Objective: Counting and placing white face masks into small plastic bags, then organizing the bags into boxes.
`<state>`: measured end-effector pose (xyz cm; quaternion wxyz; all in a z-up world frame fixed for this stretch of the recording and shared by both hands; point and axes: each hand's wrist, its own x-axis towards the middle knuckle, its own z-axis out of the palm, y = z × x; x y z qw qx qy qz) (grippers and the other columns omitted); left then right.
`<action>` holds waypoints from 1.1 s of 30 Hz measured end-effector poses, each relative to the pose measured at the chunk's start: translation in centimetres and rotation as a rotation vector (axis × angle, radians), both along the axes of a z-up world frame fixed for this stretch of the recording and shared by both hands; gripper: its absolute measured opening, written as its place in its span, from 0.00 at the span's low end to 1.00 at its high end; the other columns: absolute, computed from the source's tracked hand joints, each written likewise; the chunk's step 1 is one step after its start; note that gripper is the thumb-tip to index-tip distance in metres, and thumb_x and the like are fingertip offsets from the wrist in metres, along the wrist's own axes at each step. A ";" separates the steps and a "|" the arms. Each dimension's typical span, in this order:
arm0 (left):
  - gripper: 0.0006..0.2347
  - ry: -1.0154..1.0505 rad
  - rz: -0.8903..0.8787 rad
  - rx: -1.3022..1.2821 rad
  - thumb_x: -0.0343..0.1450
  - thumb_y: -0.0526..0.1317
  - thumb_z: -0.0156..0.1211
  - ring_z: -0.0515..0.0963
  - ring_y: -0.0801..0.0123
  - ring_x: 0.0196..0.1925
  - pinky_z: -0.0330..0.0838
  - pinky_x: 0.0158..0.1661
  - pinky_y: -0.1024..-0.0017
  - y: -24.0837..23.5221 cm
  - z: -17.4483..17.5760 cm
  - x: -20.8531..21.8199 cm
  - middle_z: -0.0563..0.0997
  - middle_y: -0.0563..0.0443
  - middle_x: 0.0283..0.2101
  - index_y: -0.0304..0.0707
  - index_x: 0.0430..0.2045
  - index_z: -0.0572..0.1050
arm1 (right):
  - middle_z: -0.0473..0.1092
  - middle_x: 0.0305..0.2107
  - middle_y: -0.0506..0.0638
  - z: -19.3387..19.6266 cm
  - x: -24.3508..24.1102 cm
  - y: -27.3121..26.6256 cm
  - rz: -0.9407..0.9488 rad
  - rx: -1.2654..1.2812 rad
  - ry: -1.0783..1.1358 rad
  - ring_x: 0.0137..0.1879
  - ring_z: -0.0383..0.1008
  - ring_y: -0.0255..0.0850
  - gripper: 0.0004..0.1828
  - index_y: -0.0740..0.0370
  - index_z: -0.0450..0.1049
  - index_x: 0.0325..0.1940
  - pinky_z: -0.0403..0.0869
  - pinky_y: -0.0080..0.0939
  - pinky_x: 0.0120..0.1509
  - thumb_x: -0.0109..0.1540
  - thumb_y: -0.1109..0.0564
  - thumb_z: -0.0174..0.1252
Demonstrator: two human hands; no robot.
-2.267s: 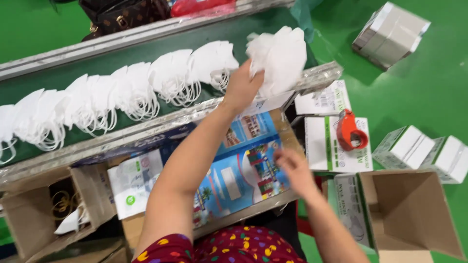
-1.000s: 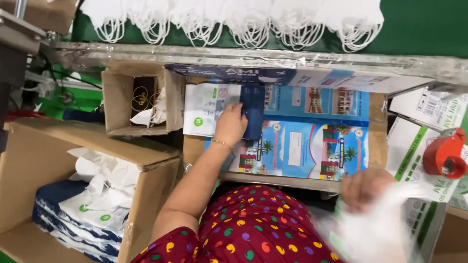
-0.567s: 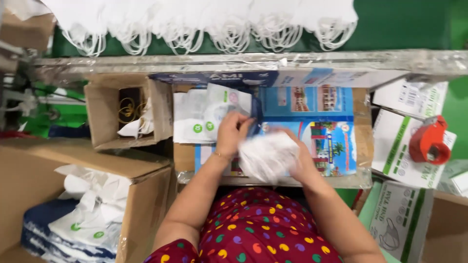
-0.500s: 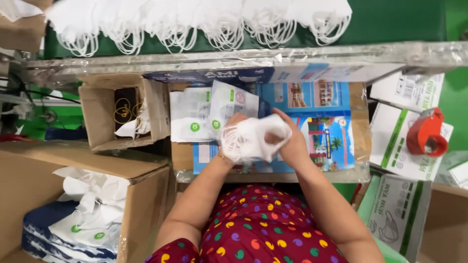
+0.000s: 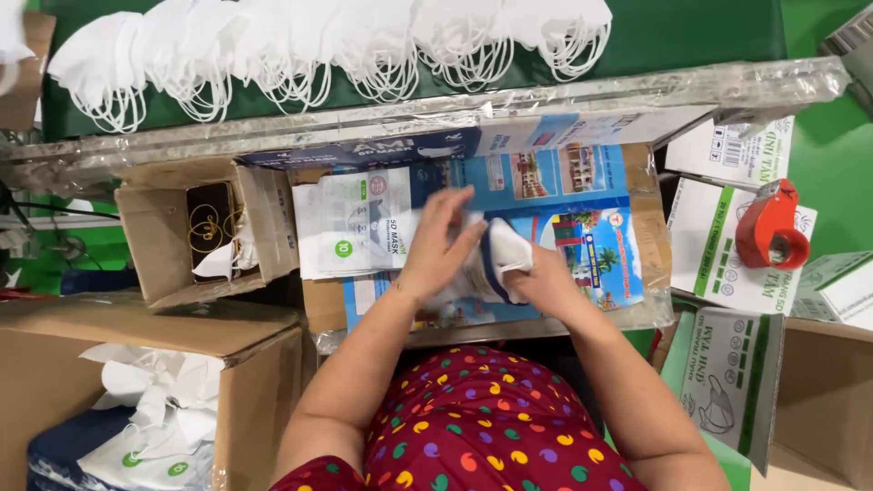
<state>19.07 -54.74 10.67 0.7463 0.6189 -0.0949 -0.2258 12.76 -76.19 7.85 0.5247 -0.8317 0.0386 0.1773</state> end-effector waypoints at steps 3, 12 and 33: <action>0.14 -0.913 0.283 0.501 0.67 0.37 0.64 0.75 0.44 0.48 0.69 0.49 0.58 -0.1 2.6 1.4 0.80 0.33 0.43 0.25 0.41 0.77 | 0.77 0.38 0.53 4.6 -0.2 1.3 -0.057 -0.262 0.025 0.44 0.76 0.35 0.24 0.60 0.75 0.58 0.76 0.40 0.50 0.57 0.59 0.64; 0.00 -1.014 0.110 0.498 0.67 0.35 0.61 0.77 0.51 0.49 0.65 0.53 0.54 -3.5 -0.1 -0.5 0.80 0.53 0.36 0.43 0.27 0.77 | 0.78 0.46 0.55 -2.7 -1.2 -0.3 0.497 -0.556 -0.037 0.52 0.79 0.47 0.13 0.56 0.79 0.53 0.75 0.44 0.55 0.65 0.53 0.62; 0.06 -0.904 -0.245 0.544 0.70 0.41 0.65 0.80 0.54 0.40 0.71 0.42 0.60 -5.6 1.7 4.3 0.82 0.49 0.35 0.40 0.28 0.79 | 0.68 0.26 0.43 -4.5 -2.5 -7.2 -0.171 0.230 0.001 0.32 0.64 0.29 0.07 0.63 0.78 0.46 0.65 0.34 0.34 0.66 0.59 0.60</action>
